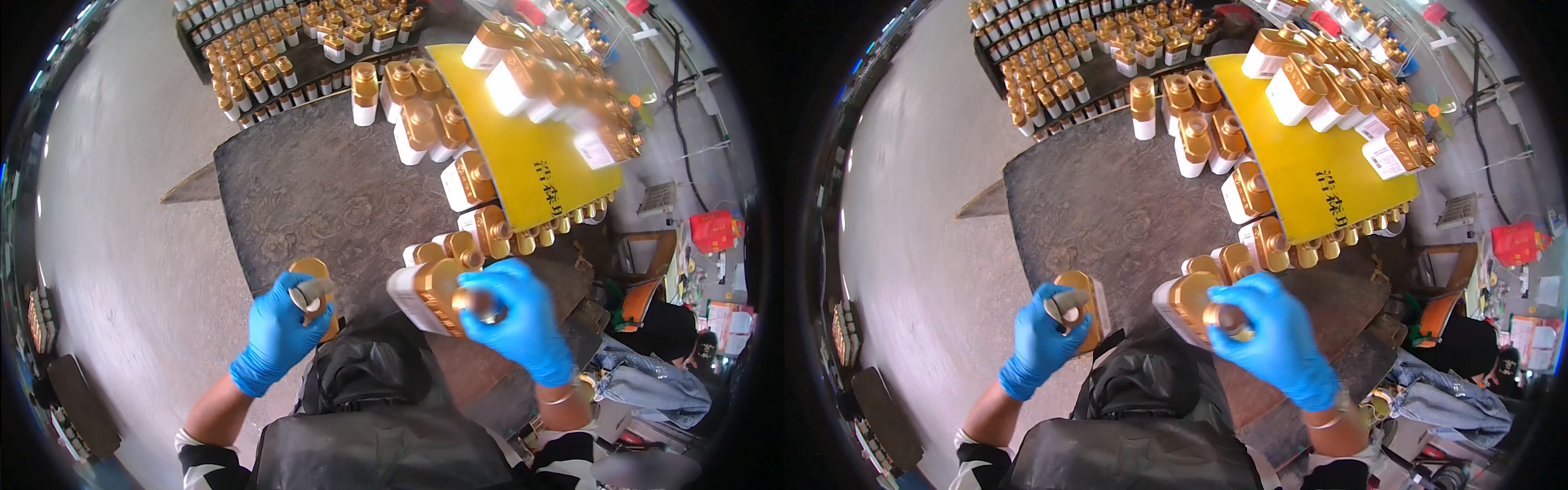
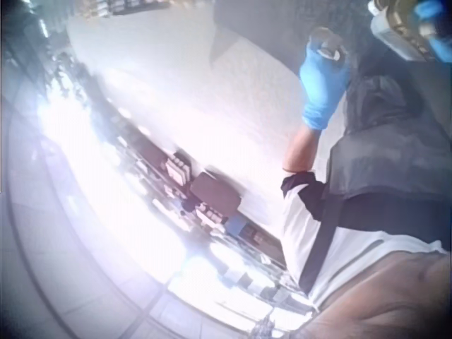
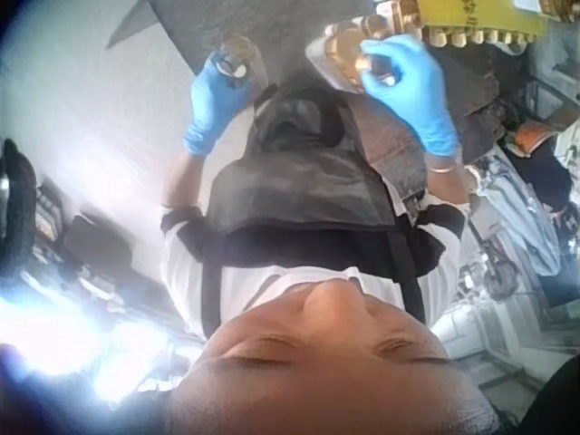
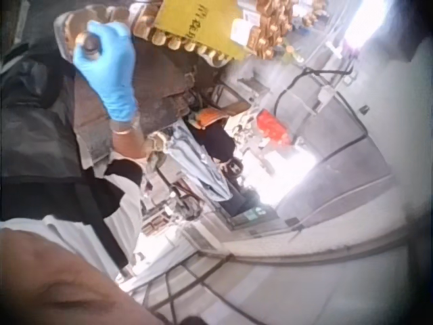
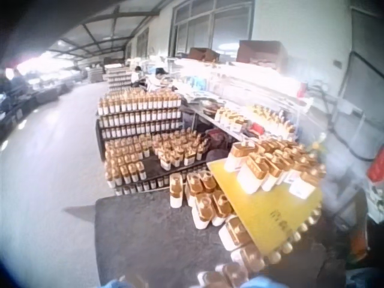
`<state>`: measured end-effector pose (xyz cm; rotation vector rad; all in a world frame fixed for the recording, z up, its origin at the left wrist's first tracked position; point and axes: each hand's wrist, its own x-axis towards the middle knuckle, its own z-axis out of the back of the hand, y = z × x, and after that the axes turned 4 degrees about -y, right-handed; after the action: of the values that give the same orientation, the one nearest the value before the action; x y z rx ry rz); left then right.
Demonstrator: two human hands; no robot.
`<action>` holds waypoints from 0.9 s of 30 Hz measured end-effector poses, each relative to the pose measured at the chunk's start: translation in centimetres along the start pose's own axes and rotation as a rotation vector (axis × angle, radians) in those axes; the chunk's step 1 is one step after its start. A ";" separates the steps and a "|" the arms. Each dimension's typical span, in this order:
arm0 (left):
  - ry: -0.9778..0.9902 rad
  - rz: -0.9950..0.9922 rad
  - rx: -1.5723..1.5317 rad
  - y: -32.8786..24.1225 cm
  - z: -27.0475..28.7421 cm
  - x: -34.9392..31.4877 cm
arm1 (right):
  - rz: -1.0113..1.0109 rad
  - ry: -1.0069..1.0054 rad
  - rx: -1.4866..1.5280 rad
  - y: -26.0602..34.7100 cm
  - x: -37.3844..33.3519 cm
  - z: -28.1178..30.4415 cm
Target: The person arranges small white and gold containers on a yellow tray and a wooden board. They repeatedly pick up containers and place them in neat rows, then move the tray and board to different positions.
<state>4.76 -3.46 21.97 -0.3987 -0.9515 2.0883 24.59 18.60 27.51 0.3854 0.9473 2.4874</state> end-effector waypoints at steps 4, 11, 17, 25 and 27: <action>-0.051 0.061 -0.090 3.6 -3.1 -4.3 | 0.083 -0.087 -0.003 -1.7 -2.6 -10.3; -0.041 0.059 -0.107 6.3 -8.4 -6.1 | -0.022 -0.082 -0.096 -5.2 -4.5 -18.3; -0.043 0.087 -0.067 5.9 -11.0 -5.5 | -0.048 -0.105 -0.126 -7.1 -3.9 -18.3; -0.033 0.104 -0.054 5.6 -13.7 -4.1 | -0.154 -0.075 -0.106 -7.7 -3.3 -17.9; -0.002 0.126 -0.016 5.3 -14.0 -3.9 | -0.159 -0.061 -0.096 -7.6 -3.5 -17.8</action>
<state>12.16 -1.70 8.56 -0.4761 -0.9665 2.1960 22.75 12.04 9.07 0.3386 0.7987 2.3523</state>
